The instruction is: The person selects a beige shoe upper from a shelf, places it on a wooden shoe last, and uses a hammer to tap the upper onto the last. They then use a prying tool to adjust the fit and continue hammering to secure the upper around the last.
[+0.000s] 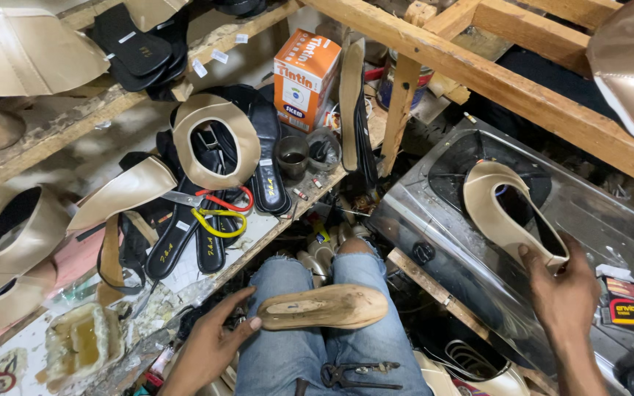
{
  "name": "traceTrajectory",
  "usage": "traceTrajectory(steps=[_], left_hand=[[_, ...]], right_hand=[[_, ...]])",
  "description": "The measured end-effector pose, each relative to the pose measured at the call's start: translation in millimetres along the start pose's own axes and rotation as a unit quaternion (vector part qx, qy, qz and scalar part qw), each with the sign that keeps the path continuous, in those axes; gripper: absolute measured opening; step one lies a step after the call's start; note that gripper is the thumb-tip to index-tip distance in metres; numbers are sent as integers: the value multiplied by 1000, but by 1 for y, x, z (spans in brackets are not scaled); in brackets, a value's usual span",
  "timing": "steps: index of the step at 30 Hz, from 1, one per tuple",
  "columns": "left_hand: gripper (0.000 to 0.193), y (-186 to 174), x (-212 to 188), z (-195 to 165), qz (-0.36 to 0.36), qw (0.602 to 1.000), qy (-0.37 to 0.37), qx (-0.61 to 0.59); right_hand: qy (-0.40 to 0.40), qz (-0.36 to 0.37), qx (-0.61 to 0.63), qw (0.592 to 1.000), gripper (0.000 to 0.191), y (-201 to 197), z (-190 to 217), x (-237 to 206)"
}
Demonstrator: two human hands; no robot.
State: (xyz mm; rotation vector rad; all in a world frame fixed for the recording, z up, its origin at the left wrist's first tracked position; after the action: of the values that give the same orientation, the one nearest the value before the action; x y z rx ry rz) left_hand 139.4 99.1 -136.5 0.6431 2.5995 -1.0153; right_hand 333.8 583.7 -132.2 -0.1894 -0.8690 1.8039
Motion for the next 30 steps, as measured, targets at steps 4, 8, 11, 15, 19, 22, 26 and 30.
traceTrajectory(steps=[4,8,11,15,19,22,26,30], left_hand=[[60,1,3,7,-10,995,98,-25],[57,0,5,15,-36,991,126,-18],[55,0,4,17,-36,997,57,-46],[54,1,7,4,-52,983,133,-119],[46,10,17,-13,-58,966,176,-178],[44,21,22,-31,-54,964,200,-165],[51,39,10,-70,8,936,270,-226],[75,55,-18,-119,75,841,411,-343]], right_hand=[[-62,0,3,998,64,13,6,21],[-191,-28,66,979,50,32,29,52],[-183,-34,71,980,50,42,49,65],[-51,-44,8,998,68,48,62,53],[112,60,554,823,52,51,58,26],[267,105,703,650,44,45,46,2],[234,216,651,689,49,44,31,-59],[52,302,350,885,69,64,26,-134]])
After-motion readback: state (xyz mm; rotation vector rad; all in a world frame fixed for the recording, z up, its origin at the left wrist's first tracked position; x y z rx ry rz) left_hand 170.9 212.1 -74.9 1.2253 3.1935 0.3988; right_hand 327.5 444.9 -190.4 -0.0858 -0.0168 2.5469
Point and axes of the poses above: each hand's wrist, its own x-axis towards the middle knuckle, its own y-axis out of the palm, z = x × y, the point moved 2 cm from there along x, towards the middle knuckle, and after that the axes turned 3 degrees about -z, right-handed, at the moved point
